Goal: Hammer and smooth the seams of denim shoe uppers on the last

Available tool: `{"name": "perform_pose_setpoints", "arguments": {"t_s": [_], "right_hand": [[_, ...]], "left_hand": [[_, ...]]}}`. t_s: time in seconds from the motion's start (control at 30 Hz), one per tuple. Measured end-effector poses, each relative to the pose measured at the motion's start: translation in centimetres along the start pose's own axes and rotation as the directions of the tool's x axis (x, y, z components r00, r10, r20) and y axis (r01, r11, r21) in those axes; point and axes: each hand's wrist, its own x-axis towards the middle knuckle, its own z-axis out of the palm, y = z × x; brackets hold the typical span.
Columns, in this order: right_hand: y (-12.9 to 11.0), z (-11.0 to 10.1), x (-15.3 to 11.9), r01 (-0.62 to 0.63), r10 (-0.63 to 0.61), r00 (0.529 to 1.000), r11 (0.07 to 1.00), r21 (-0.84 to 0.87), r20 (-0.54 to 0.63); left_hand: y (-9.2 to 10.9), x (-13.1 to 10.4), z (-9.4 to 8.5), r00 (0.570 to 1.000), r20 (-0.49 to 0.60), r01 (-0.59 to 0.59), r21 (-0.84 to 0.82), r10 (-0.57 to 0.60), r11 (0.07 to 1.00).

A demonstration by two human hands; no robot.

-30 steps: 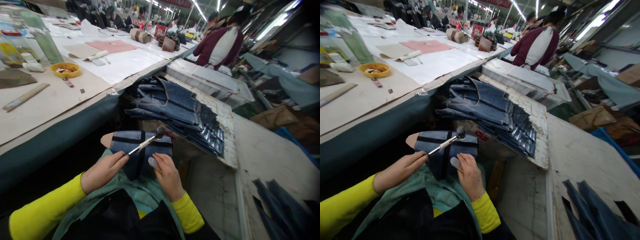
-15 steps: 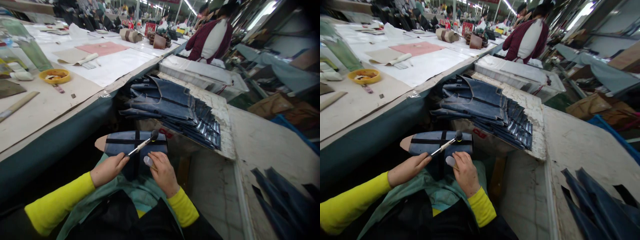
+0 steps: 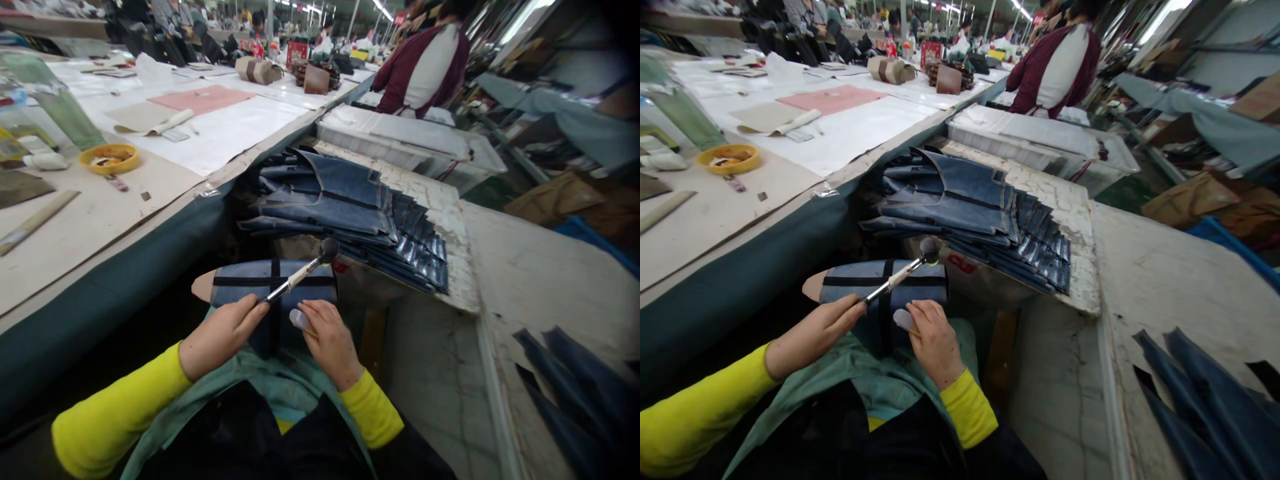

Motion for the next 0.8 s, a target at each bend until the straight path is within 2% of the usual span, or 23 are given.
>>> {"name": "perform_pose_setpoints", "arguments": {"t_s": [0.07, 0.2, 0.3, 0.37, 0.5, 0.6, 0.7, 0.8], "right_hand": [[0.0, 0.0, 0.0, 0.003, -0.003, 1.0, 1.0, 0.01, -0.002], [0.1, 0.0, 0.0, -0.003, 0.003, 1.0, 1.0, 0.007, -0.005], [0.2, 0.0, 0.0, 0.007, -0.007, 1.0, 1.0, 0.003, -0.011], [0.2, 0.0, 0.0, 0.011, -0.011, 1.0, 1.0, 0.013, -0.013], [0.2, 0.1, 0.2, -0.001, 0.001, 1.0, 1.0, 0.011, -0.012], [0.2, 0.1, 0.4, 0.003, -0.003, 1.0, 1.0, 0.003, -0.002], [0.2, 0.1, 0.4, 0.01, -0.01, 1.0, 1.0, 0.015, -0.006], [0.1, 0.1, 0.5, 0.008, -0.008, 1.0, 1.0, 0.016, -0.015]], "left_hand": [[0.2, 0.3, 0.1, 1.0, -0.002, 0.007, 0.013, -0.007, 1.0], [0.0, 1.2, 0.5, 0.997, 0.081, -0.021, 0.119, 0.011, 0.993], [0.4, 1.6, 0.5, 0.998, 0.027, -0.058, 0.1, 0.055, 0.993], [0.7, 1.7, 0.5, 0.999, 0.007, -0.035, 0.085, 0.035, 0.996], [1.2, 2.0, 0.8, 0.996, 0.09, -0.024, 0.161, 0.01, 0.987], [1.6, 1.7, 0.6, 0.997, 0.065, -0.05, 0.126, 0.042, 0.991], [1.2, 1.1, 0.4, 1.0, 0.018, -0.026, 0.082, 0.024, 0.996], [-0.1, 0.3, 0.4, 0.997, 0.052, 0.047, 0.094, -0.052, 0.994]]}}
